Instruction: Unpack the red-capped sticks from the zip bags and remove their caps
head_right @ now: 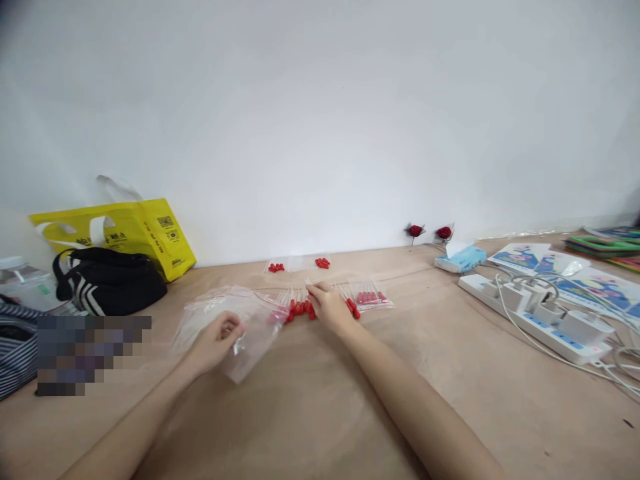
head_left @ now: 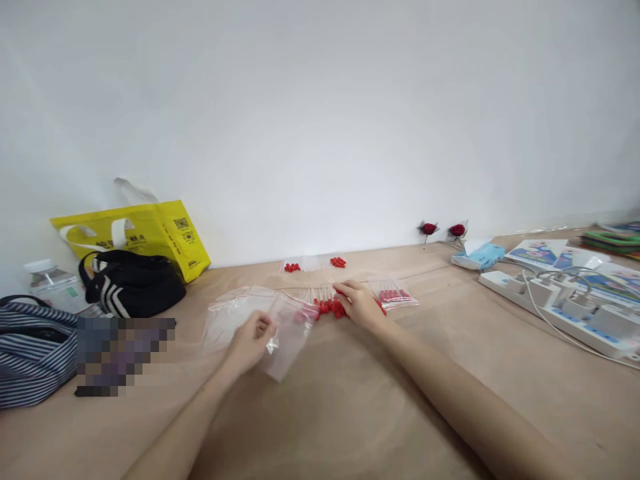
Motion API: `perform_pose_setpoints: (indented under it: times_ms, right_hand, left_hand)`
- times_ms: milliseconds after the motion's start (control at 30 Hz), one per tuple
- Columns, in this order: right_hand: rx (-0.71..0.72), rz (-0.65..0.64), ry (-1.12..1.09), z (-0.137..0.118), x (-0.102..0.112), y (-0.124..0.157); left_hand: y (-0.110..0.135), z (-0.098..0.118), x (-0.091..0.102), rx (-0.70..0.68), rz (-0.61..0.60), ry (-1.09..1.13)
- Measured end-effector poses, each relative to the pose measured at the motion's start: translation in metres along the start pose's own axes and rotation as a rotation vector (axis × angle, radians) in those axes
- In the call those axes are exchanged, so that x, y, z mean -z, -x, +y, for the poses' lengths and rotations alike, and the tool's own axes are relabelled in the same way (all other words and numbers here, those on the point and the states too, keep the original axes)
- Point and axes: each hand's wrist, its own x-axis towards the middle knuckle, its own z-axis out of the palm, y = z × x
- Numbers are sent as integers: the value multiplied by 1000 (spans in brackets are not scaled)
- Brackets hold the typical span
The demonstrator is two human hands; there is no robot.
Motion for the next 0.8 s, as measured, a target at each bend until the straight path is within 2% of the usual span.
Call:
perform_pose_setpoints:
  times_ms: [67, 133, 233, 333, 400, 467, 533, 600, 667, 800]
  right_hand:
    - [26, -134, 222, -4, -10, -7]
    - [54, -215, 330, -7, -17, -11]
    - [99, -254, 352, -11, -24, -13]
    - [139, -281, 379, -12, -26, -11]
    - [150, -282, 395, -13, -26, -10]
    - [152, -273, 408, -13, -25, -8]
    - [150, -268, 417, -15, -23, -6]
    - [151, -252, 420, -17, -22, -3]
    - [155, -192, 413, -18, -19, -1]
    - [118, -12, 395, -5, -3, 12]
  left_hand:
    - [-14, -20, 16, 132, 221, -86]
    - [-24, -37, 31, 240, 337, -220]
    - [-27, -49, 43, 312, 395, -337]
    - [-24, -47, 42, 270, 398, -459]
    - [-21, -41, 36, 182, 330, -574]
    - [-20, -37, 27, 137, 166, -650]
    - [-21, -36, 20, 177, -45, -667]
    - [-22, -38, 15, 229, -196, -678]
    - [-23, -42, 14, 232, -245, -685]
    - [-25, -50, 19, 166, -227, -675]
